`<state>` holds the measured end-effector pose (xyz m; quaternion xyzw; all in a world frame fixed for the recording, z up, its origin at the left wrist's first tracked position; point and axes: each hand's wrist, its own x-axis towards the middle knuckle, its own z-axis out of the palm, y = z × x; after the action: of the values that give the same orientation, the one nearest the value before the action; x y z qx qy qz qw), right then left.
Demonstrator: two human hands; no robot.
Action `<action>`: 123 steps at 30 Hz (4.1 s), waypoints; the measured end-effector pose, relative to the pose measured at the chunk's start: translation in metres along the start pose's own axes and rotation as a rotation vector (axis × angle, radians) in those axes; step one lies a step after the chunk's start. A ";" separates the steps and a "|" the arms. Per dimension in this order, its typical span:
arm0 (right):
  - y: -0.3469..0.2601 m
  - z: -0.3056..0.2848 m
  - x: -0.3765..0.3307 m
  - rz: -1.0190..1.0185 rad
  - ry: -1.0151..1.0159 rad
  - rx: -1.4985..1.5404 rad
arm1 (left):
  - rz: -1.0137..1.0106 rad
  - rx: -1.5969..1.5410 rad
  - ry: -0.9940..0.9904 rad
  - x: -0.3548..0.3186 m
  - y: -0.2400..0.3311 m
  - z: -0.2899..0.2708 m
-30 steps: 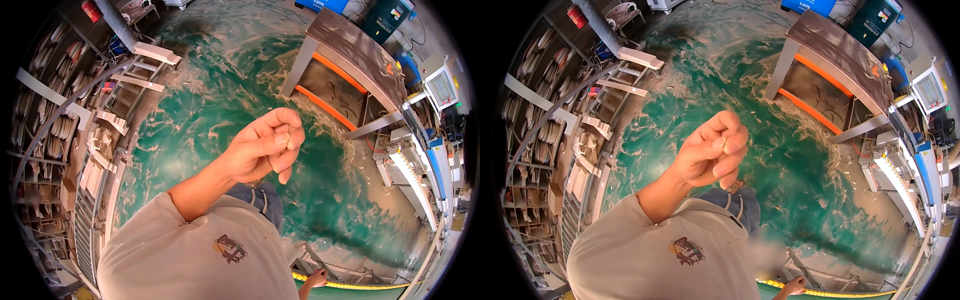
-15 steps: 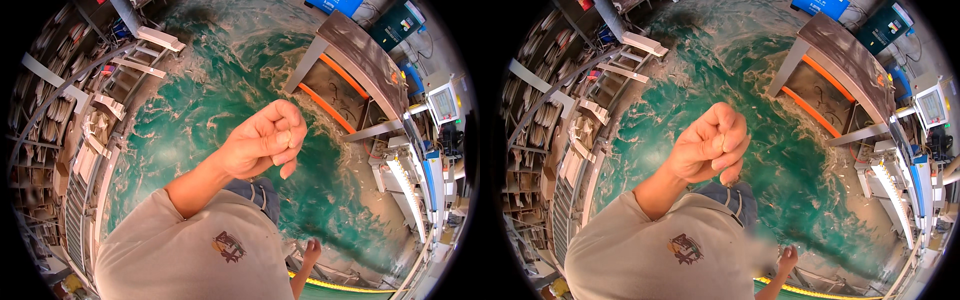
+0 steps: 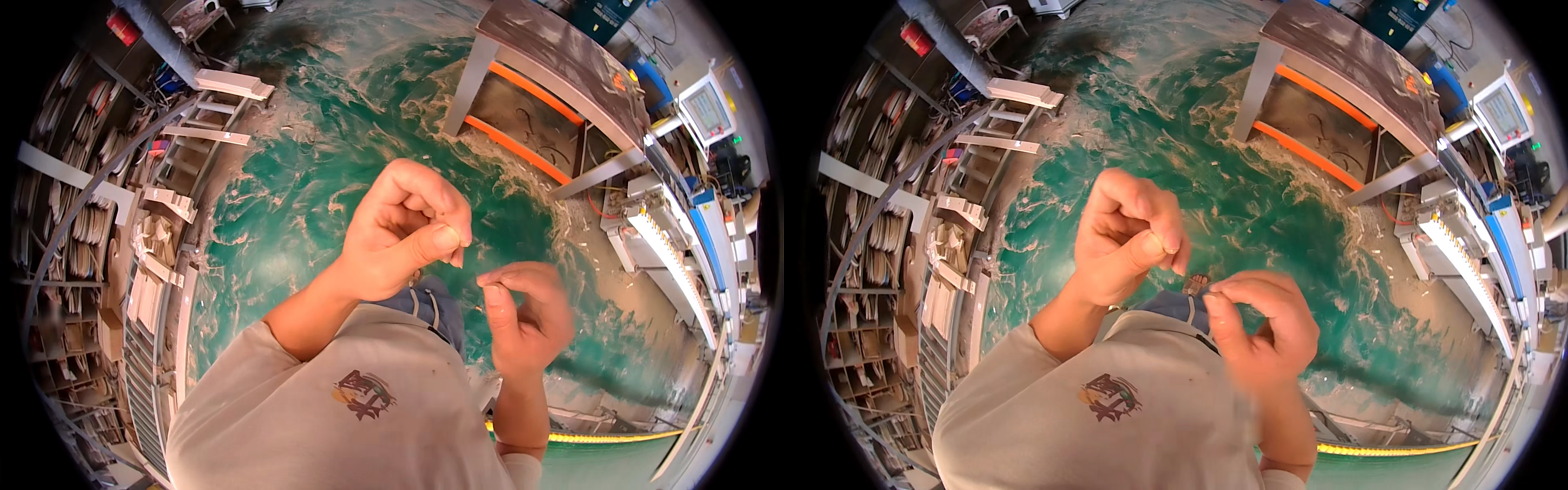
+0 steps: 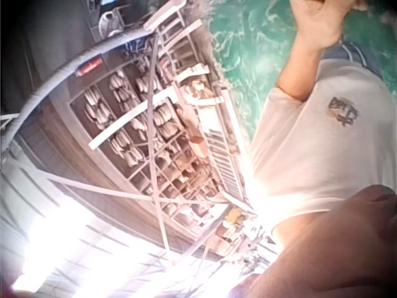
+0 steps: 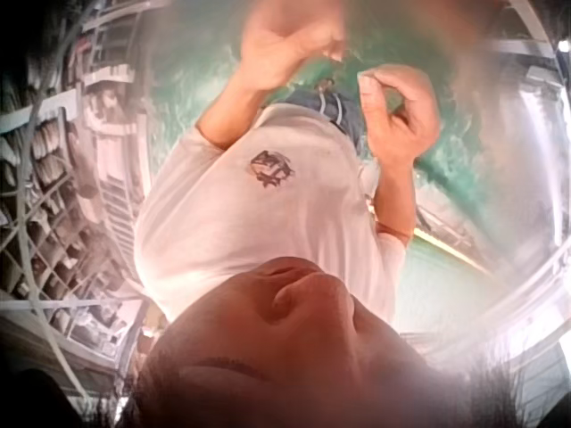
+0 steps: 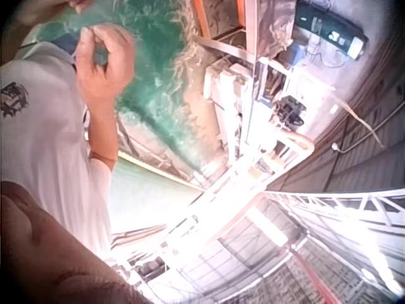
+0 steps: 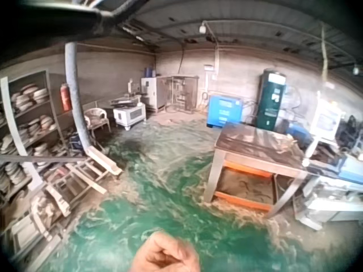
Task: The person picks up a wood panel, carries it to a machinery line, feeds it into the machine, and then picks up another panel to repeat the process.
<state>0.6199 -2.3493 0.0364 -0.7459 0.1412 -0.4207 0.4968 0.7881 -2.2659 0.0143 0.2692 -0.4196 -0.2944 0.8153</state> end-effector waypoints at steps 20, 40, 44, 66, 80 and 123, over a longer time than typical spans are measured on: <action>-0.003 0.007 0.009 -0.281 0.085 -0.182 | 0.312 0.487 -0.125 -0.006 -0.011 0.010; -0.008 0.010 -0.001 -0.233 0.088 -0.167 | 0.354 0.683 -0.225 -0.012 0.006 0.009; -0.009 0.010 0.001 -0.261 0.077 -0.205 | 0.363 0.686 -0.220 -0.013 0.005 0.007; 0.000 0.018 0.006 -0.353 0.080 -0.330 | 0.343 0.725 -0.181 -0.015 0.004 -0.002; 0.007 0.018 0.005 -0.369 0.101 -0.362 | 0.126 0.364 0.013 -0.022 -0.004 0.013; 0.012 0.000 0.004 -0.135 0.027 -0.145 | 0.068 0.605 -0.142 -0.018 -0.001 0.009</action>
<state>0.6251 -2.3571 0.0276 -0.7819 0.1275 -0.4520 0.4100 0.7720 -2.2556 0.0090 0.4644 -0.5527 -0.1466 0.6762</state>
